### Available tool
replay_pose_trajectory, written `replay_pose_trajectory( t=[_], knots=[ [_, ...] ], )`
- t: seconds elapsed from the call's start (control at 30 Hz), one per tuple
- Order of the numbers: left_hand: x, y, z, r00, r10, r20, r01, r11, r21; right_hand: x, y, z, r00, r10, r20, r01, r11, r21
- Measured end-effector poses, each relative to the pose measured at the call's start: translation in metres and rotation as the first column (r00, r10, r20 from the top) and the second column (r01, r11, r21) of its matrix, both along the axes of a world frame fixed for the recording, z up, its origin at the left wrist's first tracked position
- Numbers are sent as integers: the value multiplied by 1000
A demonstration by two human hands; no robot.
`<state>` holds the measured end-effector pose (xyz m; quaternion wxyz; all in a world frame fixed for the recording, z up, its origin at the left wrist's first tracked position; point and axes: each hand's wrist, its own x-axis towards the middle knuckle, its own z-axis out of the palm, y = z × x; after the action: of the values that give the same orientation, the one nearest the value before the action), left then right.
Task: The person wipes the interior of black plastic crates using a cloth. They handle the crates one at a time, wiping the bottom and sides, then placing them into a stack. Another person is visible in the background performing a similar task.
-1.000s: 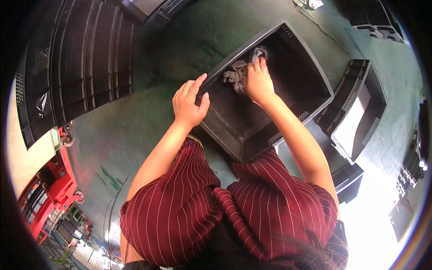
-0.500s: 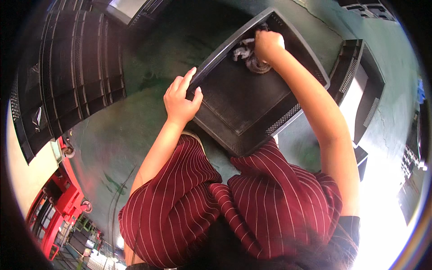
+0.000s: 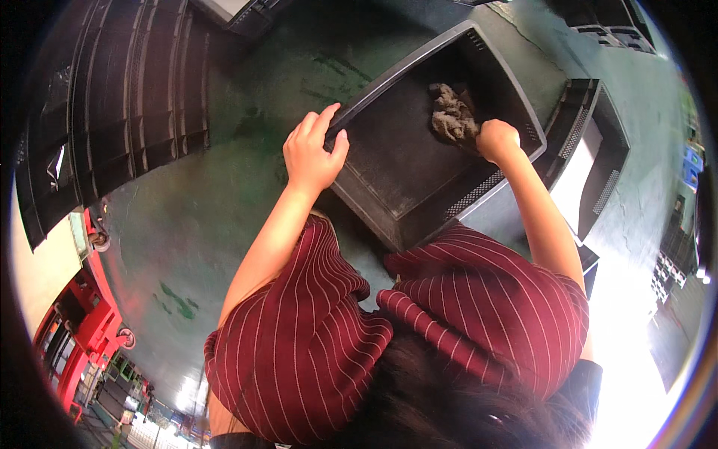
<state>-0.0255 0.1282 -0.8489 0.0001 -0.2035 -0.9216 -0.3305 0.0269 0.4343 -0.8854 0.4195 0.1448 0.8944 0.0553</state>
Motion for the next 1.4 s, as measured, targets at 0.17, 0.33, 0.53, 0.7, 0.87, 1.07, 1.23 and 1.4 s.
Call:
replay_pose_trajectory(
  t=[0.17,0.33,0.53,0.7,0.87,1.07,1.23,1.4],
  knots=[
    [2,-4,-7,1000,16,-3,-15,998,60,15,-69,17,919,269,287,-245,963,-116],
    [1,3,-16,959,181,217,-274,783,558,65,-159,2,999,-34,25,42,814,-579],
    [-1,-16,-17,751,-53,658,-470,657,589,34,-172,-28,585,-380,-716,-50,865,-499],
    [-10,-15,-20,692,-186,698,-432,667,607,-30,-188,-57,521,-737,-430,164,581,-797],
    [-6,-21,-27,728,-129,673,-393,726,565,-10,-214,-23,711,-703,27,142,106,-984],
    [-11,-21,-31,706,-127,697,-465,658,592,-5,-224,0,637,-770,-37,111,139,-984],
    [-8,-21,-33,817,-89,570,-323,748,580,-10,-210,-40,812,-527,-252,95,545,-833],
    [-5,-24,-32,865,7,502,-347,730,589,32,-173,-5,983,-63,-172,-101,599,-795]
  ],
)
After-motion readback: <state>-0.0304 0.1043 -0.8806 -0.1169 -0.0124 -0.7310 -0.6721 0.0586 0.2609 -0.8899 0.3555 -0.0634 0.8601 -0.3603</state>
